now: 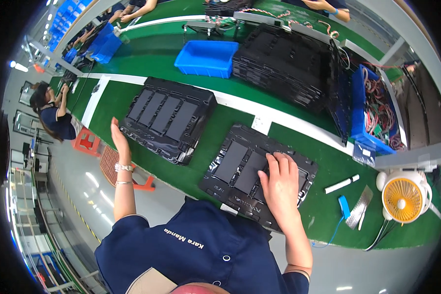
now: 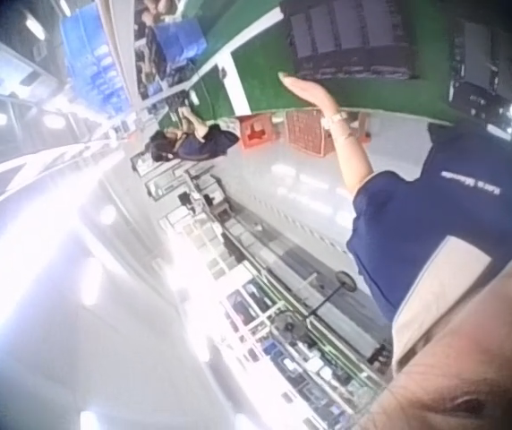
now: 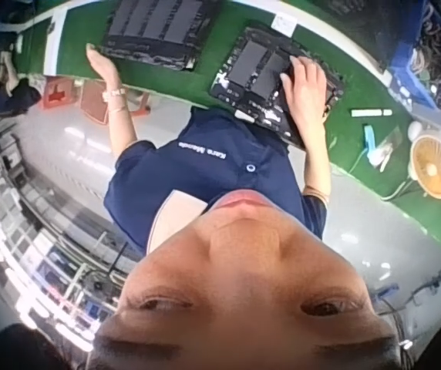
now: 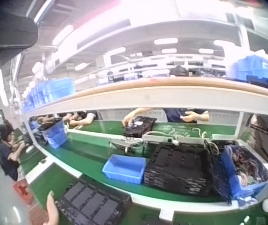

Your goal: The person assembles black plastic battery pack components by hand, then marks them with a white marking pen.

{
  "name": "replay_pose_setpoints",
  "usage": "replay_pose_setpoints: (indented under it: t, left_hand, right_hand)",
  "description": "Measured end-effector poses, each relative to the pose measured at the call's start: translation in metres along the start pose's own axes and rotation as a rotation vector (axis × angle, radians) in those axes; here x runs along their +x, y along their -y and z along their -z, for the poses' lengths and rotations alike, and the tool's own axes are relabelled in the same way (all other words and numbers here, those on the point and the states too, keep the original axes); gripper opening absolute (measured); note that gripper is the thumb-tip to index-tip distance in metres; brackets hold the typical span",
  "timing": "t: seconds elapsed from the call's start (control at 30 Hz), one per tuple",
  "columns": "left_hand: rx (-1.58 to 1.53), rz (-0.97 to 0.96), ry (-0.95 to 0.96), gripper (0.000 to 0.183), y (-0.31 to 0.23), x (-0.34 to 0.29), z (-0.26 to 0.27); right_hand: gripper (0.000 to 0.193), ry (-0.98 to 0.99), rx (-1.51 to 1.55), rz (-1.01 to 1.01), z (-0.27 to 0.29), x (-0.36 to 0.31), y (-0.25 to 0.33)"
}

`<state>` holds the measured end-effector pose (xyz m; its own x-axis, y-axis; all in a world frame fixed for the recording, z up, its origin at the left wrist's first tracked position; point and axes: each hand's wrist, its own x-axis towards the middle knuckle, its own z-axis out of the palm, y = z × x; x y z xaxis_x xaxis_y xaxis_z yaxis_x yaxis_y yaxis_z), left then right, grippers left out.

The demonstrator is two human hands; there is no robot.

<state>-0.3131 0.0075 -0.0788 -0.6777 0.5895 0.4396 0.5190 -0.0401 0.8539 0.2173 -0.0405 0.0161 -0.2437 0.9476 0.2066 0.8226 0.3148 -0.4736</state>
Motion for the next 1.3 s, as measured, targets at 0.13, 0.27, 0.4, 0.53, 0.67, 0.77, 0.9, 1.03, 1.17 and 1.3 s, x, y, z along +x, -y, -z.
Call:
replay_pose_setpoints:
  t: [0.13,0.27,0.4,0.53,0.67,0.77,0.9,1.03,1.17,1.3]
  left_hand:
    - [0.391,-0.104,0.049,0.05,-0.017,-0.061,0.005]
    - [0.888,-0.101,0.113,0.057,-0.03,-0.108,0.009]
    - [0.936,-0.049,0.133,0.055,-0.042,-0.106,0.003]
    - [1.015,-0.011,0.21,0.052,-0.046,-0.104,-0.002]
    - [1.101,0.046,0.251,0.053,-0.047,-0.102,0.003]
    - [1.158,0.048,0.293,0.054,-0.051,-0.1,0.004]
    - [1.225,0.079,0.332,0.054,-0.053,-0.1,0.004]
    - [1.191,0.085,0.335,0.055,-0.053,-0.1,0.005]
    - [1.141,0.039,0.304,0.055,-0.048,-0.104,0.006]
    - [1.073,-0.052,0.208,0.053,-0.044,-0.106,0.006]
  right_hand:
    - [0.068,0.143,-0.145,0.11,-0.03,0.013,-0.003]
    - [0.072,0.187,-0.169,0.167,-0.048,0.016,0.001]
    - [0.068,0.155,-0.107,0.159,-0.046,0.015,-0.006]
    - [0.059,0.144,-0.092,0.161,-0.043,0.021,-0.009]
    - [0.051,0.116,0.028,0.164,-0.041,0.022,-0.011]
    - [0.047,0.114,0.084,0.148,-0.041,0.02,-0.014]
    - [0.046,0.108,0.065,0.166,-0.043,0.015,-0.018]
    - [0.046,0.125,0.057,0.163,-0.04,0.014,-0.017]
    - [0.048,0.114,0.026,0.165,-0.04,0.009,-0.011]
    - [0.051,0.068,-0.036,0.207,-0.047,0.002,-0.014]
